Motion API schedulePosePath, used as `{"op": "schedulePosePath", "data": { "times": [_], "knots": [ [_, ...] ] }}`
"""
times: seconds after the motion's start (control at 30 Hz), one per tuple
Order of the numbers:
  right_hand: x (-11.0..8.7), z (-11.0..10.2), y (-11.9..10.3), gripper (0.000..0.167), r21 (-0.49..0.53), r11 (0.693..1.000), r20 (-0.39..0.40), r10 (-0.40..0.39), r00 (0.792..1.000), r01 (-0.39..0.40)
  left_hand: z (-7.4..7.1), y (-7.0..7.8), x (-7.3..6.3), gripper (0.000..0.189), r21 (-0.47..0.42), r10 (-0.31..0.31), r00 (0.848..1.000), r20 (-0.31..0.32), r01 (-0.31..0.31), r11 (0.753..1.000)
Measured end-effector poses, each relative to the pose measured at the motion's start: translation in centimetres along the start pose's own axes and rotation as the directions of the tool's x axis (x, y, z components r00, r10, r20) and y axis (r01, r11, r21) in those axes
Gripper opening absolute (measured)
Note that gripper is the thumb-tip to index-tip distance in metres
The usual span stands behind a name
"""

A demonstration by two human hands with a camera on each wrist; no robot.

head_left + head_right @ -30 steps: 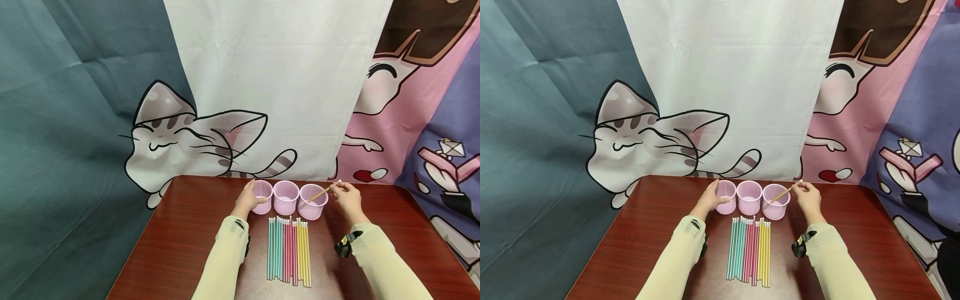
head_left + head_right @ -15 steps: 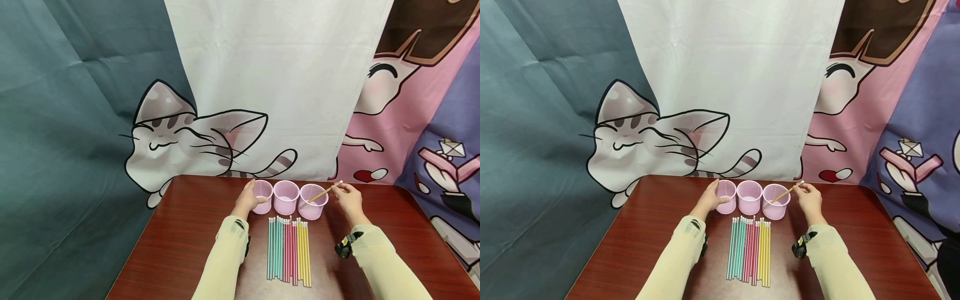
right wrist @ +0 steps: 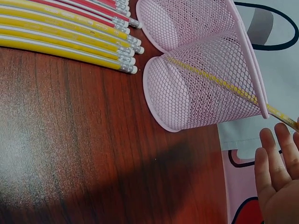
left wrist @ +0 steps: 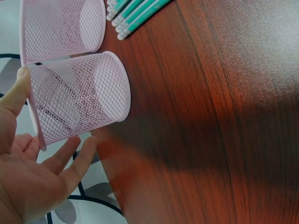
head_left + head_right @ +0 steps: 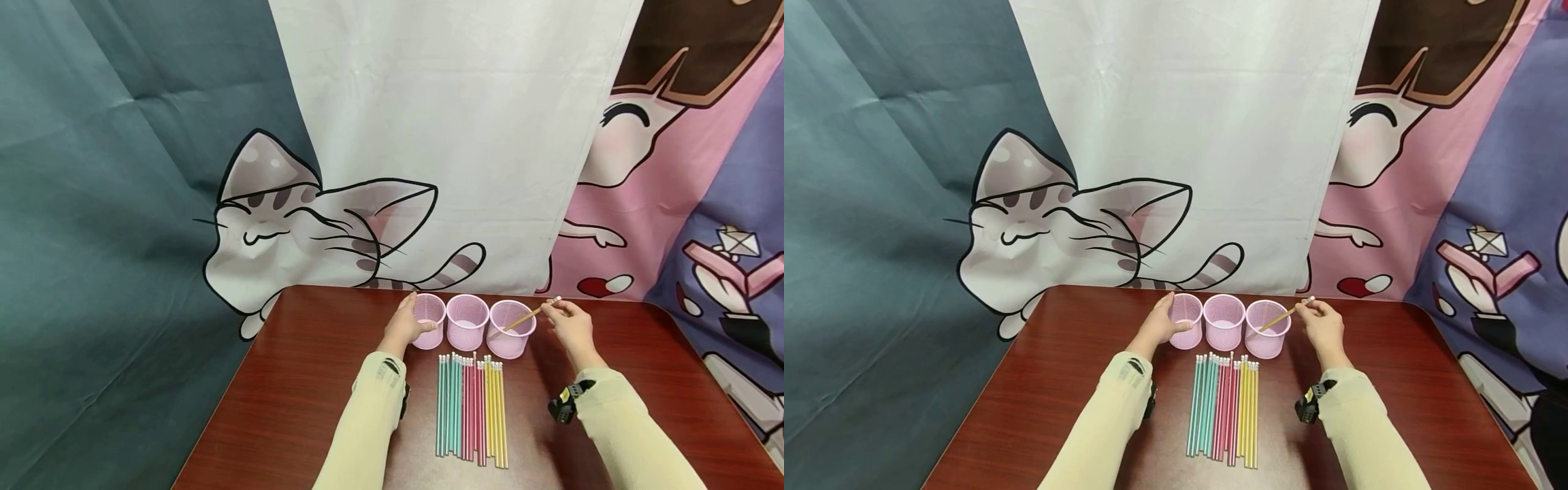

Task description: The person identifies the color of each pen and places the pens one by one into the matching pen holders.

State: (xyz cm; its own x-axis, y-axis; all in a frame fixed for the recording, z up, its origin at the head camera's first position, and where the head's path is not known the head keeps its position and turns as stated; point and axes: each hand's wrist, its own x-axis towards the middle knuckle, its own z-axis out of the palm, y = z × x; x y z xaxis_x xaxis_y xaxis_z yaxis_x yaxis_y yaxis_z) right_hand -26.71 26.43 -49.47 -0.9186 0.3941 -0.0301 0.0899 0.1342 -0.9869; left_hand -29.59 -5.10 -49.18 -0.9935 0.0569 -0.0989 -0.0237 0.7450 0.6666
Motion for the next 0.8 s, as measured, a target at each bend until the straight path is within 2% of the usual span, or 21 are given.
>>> {"op": "schedulePosePath", "data": {
  "times": [0.07, 0.2, 0.3, 0.4, 0.5, 0.57, 0.63, 0.7, 0.8],
  "knots": [
    [0.4, -0.2, 0.6, 0.032, 0.012, 1.0, 0.012, -0.014, 1.0, 0.014, 0.0, 0.0, 0.0, 0.093, 0.002, 0.002, 1.0, 0.0, -0.002, 1.0],
    [2.7, -0.9, 3.5, 0.037, 0.068, 0.998, 0.04, 0.003, 0.999, -0.006, 0.0, -0.1, 0.0, 0.092, -0.014, 0.0, 1.0, 0.009, 0.001, 1.0],
    [4.6, -1.3, 6.3, 0.046, 0.065, 0.998, 0.031, 0.019, 0.999, -0.021, 0.0, -0.1, 0.1, 0.093, -0.02, 0.003, 1.0, 0.01, -0.003, 1.0],
    [5.1, -1.8, 7.6, 0.05, 0.028, 1.0, 0.04, 0.006, 0.999, -0.007, 0.0, -0.1, -0.1, 0.093, -0.025, 0.005, 1.0, 0.006, -0.005, 1.0],
    [2.0, -2.0, 4.4, 0.048, -0.041, 0.999, 0.125, -0.009, 0.992, 0.015, 0.0, -0.1, -0.2, 0.093, -0.031, 0.006, 1.0, 0.004, -0.006, 1.0],
    [0.0, -2.2, 2.3, 0.045, -0.113, 0.993, 0.215, -0.02, 0.976, 0.045, 0.0, -0.1, -0.2, 0.093, -0.035, 0.006, 1.0, 0.004, -0.006, 0.999],
    [-1.9, -2.2, 0.5, 0.044, -0.157, 0.984, 0.319, -0.033, 0.947, 0.087, 0.0, -0.1, -0.2, 0.093, -0.036, 0.005, 1.0, 0.005, -0.005, 0.999],
    [-2.1, -2.3, 1.0, 0.04, -0.171, 0.978, 0.414, -0.042, 0.909, 0.123, -0.1, -0.1, -0.1, 0.093, -0.04, 0.005, 1.0, 0.009, -0.004, 0.999],
    [-2.4, -2.1, 1.8, 0.033, -0.169, 0.973, 0.545, -0.038, 0.838, 0.154, -0.1, -0.1, -0.1, 0.092, -0.042, -0.002, 1.0, 0.011, 0.002, 0.999]
  ]
}}
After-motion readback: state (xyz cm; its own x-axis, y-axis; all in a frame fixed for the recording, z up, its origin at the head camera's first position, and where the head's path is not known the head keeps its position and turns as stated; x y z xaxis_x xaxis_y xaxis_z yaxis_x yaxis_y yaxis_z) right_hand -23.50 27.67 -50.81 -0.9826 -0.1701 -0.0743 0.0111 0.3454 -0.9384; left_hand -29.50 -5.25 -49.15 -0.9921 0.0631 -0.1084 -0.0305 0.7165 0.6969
